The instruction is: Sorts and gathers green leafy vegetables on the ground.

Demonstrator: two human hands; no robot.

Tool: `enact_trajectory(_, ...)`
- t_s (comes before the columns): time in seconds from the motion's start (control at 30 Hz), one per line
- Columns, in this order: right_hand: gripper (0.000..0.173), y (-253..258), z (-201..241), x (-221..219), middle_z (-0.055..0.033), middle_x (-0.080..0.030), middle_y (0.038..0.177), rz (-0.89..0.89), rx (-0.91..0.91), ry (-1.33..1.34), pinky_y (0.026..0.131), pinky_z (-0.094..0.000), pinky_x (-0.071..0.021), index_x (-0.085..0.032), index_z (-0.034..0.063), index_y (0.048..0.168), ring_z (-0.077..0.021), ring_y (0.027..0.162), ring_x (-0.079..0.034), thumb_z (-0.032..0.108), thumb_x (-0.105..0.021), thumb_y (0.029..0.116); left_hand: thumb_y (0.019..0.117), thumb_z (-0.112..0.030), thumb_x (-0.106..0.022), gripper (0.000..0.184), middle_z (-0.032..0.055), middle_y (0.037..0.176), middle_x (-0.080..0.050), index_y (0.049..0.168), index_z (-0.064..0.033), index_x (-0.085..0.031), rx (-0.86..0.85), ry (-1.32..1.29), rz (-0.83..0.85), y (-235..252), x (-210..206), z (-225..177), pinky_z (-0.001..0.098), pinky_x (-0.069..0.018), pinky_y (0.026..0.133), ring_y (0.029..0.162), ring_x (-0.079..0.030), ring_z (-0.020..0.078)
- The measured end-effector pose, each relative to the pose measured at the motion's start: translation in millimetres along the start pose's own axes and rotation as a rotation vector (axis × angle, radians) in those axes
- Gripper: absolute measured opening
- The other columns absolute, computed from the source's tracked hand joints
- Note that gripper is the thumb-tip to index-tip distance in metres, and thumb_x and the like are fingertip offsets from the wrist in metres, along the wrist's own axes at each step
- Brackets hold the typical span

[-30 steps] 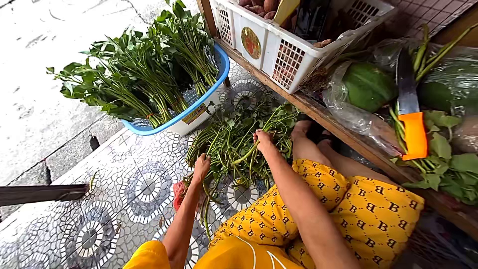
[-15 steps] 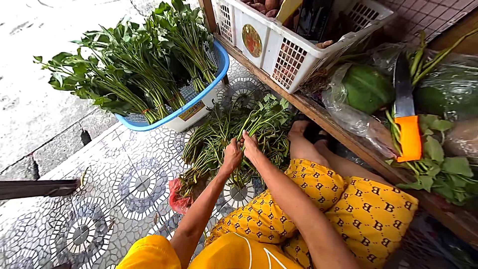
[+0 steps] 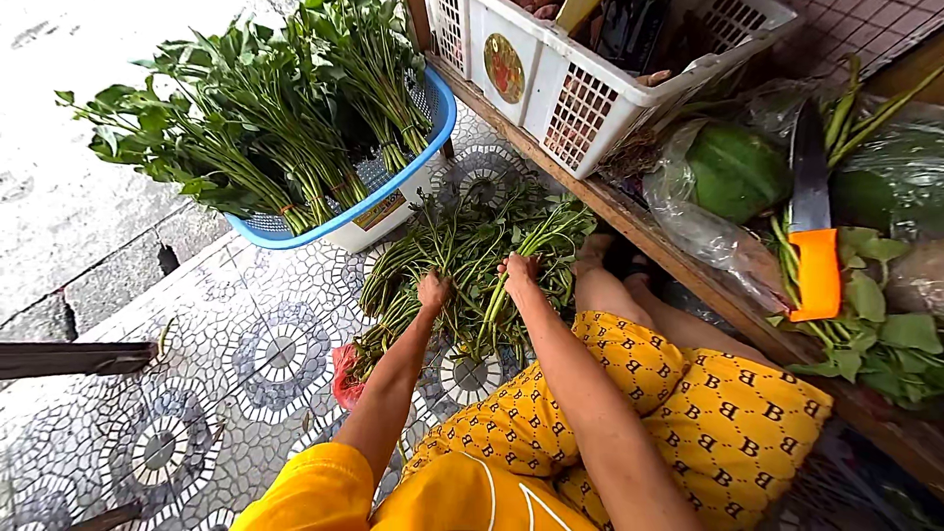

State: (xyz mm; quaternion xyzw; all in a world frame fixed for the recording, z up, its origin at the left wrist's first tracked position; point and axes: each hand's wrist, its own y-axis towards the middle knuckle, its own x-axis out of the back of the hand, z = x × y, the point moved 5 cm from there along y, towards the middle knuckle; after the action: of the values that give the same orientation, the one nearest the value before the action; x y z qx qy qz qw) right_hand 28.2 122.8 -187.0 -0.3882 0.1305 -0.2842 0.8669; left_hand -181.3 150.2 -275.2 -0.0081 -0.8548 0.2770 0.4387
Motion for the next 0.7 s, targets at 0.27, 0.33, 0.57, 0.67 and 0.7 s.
enact_trajectory(0.27, 0.046, 8.4, -4.0, -5.1, -0.0153, -0.055, 0.106, 0.011, 0.011, 0.003, 0.068, -0.0351, -0.0511, -0.028, 0.0077, 0.153, -0.0211, 0.078, -0.058, 0.020, -0.043, 0.1118, 0.1070, -0.010, -0.051, 0.035, 0.0156, 0.106, -0.063, 0.141, -0.0045, -0.051, -0.146, -0.772, 0.031, -12.2, 16.4, 6.5, 0.0333, -0.0516, 0.069, 0.073, -0.059, 0.0169)
enact_trajectory(0.33, 0.043, 9.4, -4.3, -6.2, -0.0140, -0.054, 0.102, 0.019, 0.031, 0.013, 0.065, -0.0334, -0.0506, -0.033, 0.0056, 0.149, -0.0194, 0.074, -0.057, 0.018, -0.047, 0.1103, 0.1073, -0.010, -0.050, 0.042, 0.0145, 0.112, -0.060, 0.149, -0.0050, -0.044, -0.221, -0.844, 0.037, -23.6, 24.4, -0.9, 0.0286, -0.0507, 0.067, 0.070, -0.056, 0.0121)
enact_trajectory(0.57, 0.025, -12.1, -5.1, -19.0, -0.0029, -0.058, 0.078, 0.240, 0.038, 0.158, 0.054, -0.0244, -0.0511, -0.060, 0.0044, 0.115, -0.0098, 0.057, -0.054, 0.017, -0.072, 0.0975, 0.1105, -0.016, -0.044, 0.031, 0.0072, 0.088, -0.057, 0.136, 0.0003, -0.049, -0.335, -0.749, -0.003, -51.7, 48.5, -33.2, 0.0254, -0.0503, 0.062, 0.060, -0.053, 0.0087)
enact_trajectory(0.67, 0.025, -18.6, -5.9, -29.4, -0.0041, -0.061, 0.080, 0.343, 0.016, 0.176, 0.053, -0.0251, -0.0519, -0.061, 0.0040, 0.116, -0.0107, 0.057, -0.056, 0.017, -0.072, 0.0975, 0.1107, -0.016, -0.043, 0.030, 0.0041, 0.081, -0.056, 0.135, 0.0001, -0.051, -0.407, -0.742, 0.089, -63.1, 46.5, -50.8, 0.0247, -0.0497, 0.063, 0.060, -0.052, 0.0078)
enact_trajectory(0.7, 0.025, -21.4, -5.0, -31.6, -0.0040, -0.061, 0.081, 0.362, 0.014, 0.174, 0.053, -0.0248, -0.0515, -0.062, 0.0046, 0.116, -0.0106, 0.057, -0.055, 0.019, -0.071, 0.0977, 0.1105, -0.015, -0.043, 0.029, 0.0037, 0.080, -0.056, 0.133, 0.0001, -0.052, -0.427, -0.748, 0.115, -66.1, 44.2, -55.0, 0.0243, -0.0492, 0.062, 0.059, -0.052, 0.0075)
